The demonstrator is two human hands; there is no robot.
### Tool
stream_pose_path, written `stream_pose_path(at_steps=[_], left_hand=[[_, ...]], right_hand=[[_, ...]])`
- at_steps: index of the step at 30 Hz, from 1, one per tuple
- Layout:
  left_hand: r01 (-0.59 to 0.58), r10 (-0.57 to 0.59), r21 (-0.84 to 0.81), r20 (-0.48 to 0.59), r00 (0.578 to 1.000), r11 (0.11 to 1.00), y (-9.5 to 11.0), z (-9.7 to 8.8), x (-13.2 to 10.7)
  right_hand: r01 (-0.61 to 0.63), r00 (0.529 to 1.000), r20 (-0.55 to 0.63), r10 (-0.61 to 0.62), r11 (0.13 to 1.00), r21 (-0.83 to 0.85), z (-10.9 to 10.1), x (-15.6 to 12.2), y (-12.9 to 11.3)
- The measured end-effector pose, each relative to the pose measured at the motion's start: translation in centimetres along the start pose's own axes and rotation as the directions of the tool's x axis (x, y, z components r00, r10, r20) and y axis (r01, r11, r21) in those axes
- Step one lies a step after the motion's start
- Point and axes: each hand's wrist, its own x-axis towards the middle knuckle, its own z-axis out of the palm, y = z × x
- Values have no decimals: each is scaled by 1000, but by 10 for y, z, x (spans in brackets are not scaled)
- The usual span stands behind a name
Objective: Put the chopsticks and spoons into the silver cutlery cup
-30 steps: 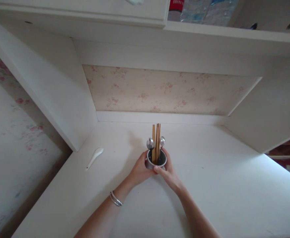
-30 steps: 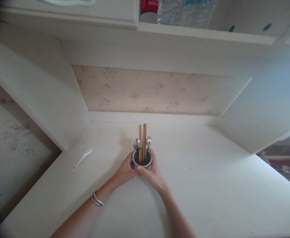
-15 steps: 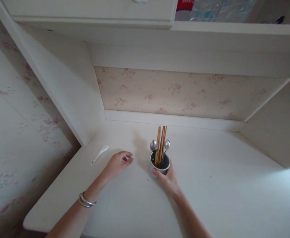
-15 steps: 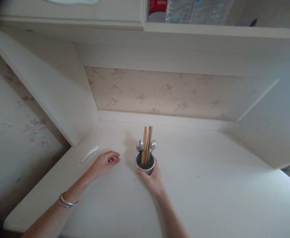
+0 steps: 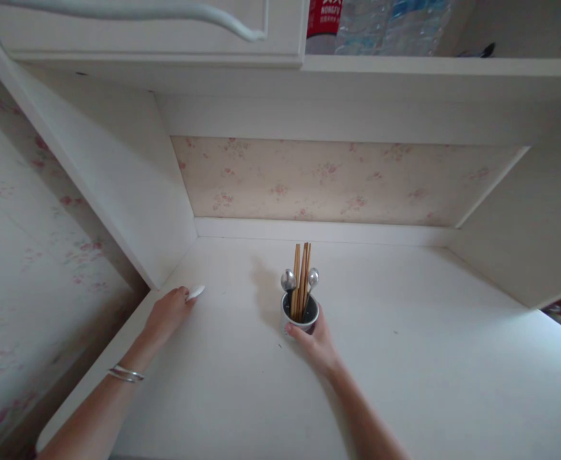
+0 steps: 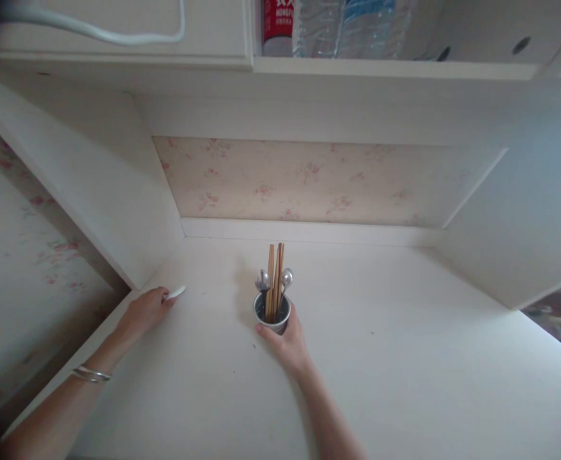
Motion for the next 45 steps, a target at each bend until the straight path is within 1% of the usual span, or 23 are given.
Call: stream_pose_path(at_steps=[3, 4, 6, 7, 8, 9, 10, 11, 12, 13, 15, 17, 18, 20, 24, 26, 29, 30, 32, 34, 37, 40, 45], left_hand=[[-32, 34, 48, -40, 999, 998, 9, -5, 2], [-49, 51, 35, -58, 997, 998, 14, -8, 1], [-113, 106, -79, -91, 990, 990, 30, -16, -2], [-158, 139, -184, -109, 984, 970, 41, -21, -4], [-204, 172, -311, -127, 977, 928, 53, -26, -7], [-234, 191, -450, -140, 972, 862, 67, -32, -11], [-251, 195, -583, -159, 968, 773, 82, -38, -16], [-268, 209, -702, -171, 963, 660, 97, -44, -21], [-267, 208, -789, -180, 962, 553, 113, -50, -26], [-268, 206, -839, -190, 960, 474, 129, -56, -31], [-264, 179, -897, -212, 961, 354, 158, -67, -41], [-281, 181, -922, -239, 954, 266, 182, -73, -48], [-303, 188, -920, -261, 947, 248, 192, -74, -51], [-348, 206, -895, -299, 932, 279, 206, -71, -53], [-413, 247, -765, -332, 910, 494, 220, -50, -56], [-468, 265, -671, -388, 883, 575, 223, -37, -59], [-544, 273, -559, -496, 824, 626, 224, -22, -65], [-553, 265, -537, -520, 812, 637, 224, -19, -66], [-551, 254, -512, -538, 804, 659, 224, -15, -68], [-549, 264, -507, -528, 807, 664, 224, -14, -68], [-556, 279, -538, -511, 813, 634, 223, -14, -68], [-532, 261, -630, -476, 840, 566, 219, -16, -70], [-424, 183, -804, -382, 906, 417, 203, -12, -68]], right_hand=[[-4, 1000, -15, 5, 1000, 16, 0, 0, -1], [-7, 1000, -17, 7, 1000, 15, 0, 0, -2], [-10, 1000, -12, 10, 1000, 8, 0, 0, -2], [-10, 1000, -8, 10, 1000, 6, 0, 0, -3], [-10, 1000, -6, 10, 1000, 6, 0, 0, -3], [-9, 1000, -7, 9, 1000, 7, 0, 0, -3], [-7, 1000, -7, 7, 1000, 10, 0, 0, -3], [-4, 1000, -8, 5, 1000, 15, 0, 0, -4], [-1, 1000, -8, 1, 1000, 21, 0, 0, -5], [2, 1000, -7, -2, 1000, 24, 0, 0, -6], [7, 1000, -3, -7, 1000, 25, -1, 0, -8], [8, 1000, -5, -8, 1000, 20, -1, 0, -10], [9, 1000, -7, -8, 1000, 17, -1, -1, -10], [12, 1000, -6, -12, 1000, 16, -1, -1, -11], [26, 1000, -6, -26, 999, 35, 0, 0, -11], [32, 999, -4, -32, 998, 55, 1, 0, -12], [44, 999, 6, -45, 997, 64, 2, 1, -16], [47, 999, 6, -47, 997, 59, 2, 1, -18], [48, 999, 0, -48, 998, 51, 2, 0, -21], [41, 999, -9, -41, 998, 54, 2, 0, -23], [31, 999, -16, -30, 998, 51, 2, -1, -25], [28, 999, -18, -28, 999, 31, 1, -2, -23], [44, 998, -47, -44, 999, -9, -1, -1, -16]])
